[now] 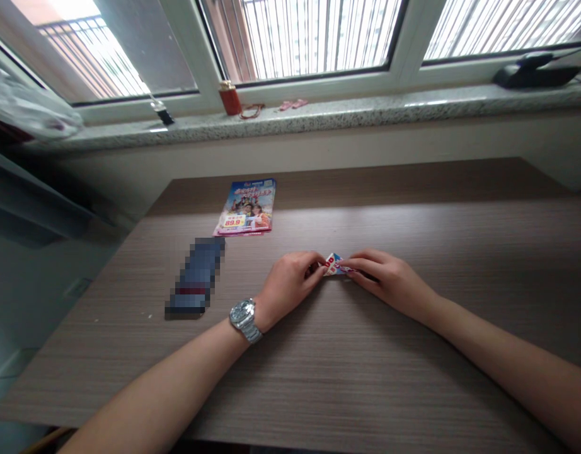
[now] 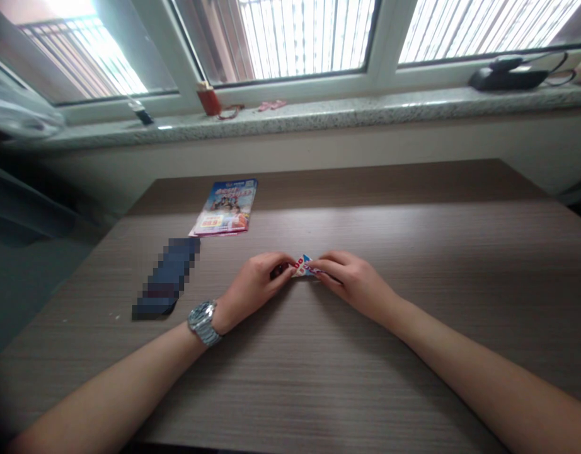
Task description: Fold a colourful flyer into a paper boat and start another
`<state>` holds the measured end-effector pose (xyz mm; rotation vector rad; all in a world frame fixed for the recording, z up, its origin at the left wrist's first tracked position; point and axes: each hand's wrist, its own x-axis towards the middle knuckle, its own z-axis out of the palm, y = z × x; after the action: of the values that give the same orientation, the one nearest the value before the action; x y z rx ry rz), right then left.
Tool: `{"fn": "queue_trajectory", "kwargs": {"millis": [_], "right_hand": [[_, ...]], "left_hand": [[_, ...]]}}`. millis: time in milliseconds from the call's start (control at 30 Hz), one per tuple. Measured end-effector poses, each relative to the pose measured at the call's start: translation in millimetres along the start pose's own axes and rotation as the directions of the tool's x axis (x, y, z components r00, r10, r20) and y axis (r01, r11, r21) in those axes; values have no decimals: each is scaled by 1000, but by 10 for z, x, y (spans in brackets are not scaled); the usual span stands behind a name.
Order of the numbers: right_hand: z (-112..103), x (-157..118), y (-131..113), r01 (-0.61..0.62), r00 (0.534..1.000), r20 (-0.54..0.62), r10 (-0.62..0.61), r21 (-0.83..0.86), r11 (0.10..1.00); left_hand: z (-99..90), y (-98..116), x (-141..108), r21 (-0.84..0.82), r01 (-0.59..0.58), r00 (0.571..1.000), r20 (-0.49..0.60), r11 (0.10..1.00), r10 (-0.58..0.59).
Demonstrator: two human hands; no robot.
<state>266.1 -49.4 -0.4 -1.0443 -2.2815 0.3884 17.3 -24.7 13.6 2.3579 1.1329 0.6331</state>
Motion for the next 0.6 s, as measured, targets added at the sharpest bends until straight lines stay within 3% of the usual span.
{"fn": "queue_trajectory", "kwargs": {"millis": [300,600], "right_hand": [[8,27,-31,50,999,8,-49,-95,994],[32,21,-15,21,1000,3,-21,-39,999]], "left_hand": [[16,-17,1,49,4,999,-38,999,-2],[36,-41,0,143,-106,994,-18,984,109]]}}
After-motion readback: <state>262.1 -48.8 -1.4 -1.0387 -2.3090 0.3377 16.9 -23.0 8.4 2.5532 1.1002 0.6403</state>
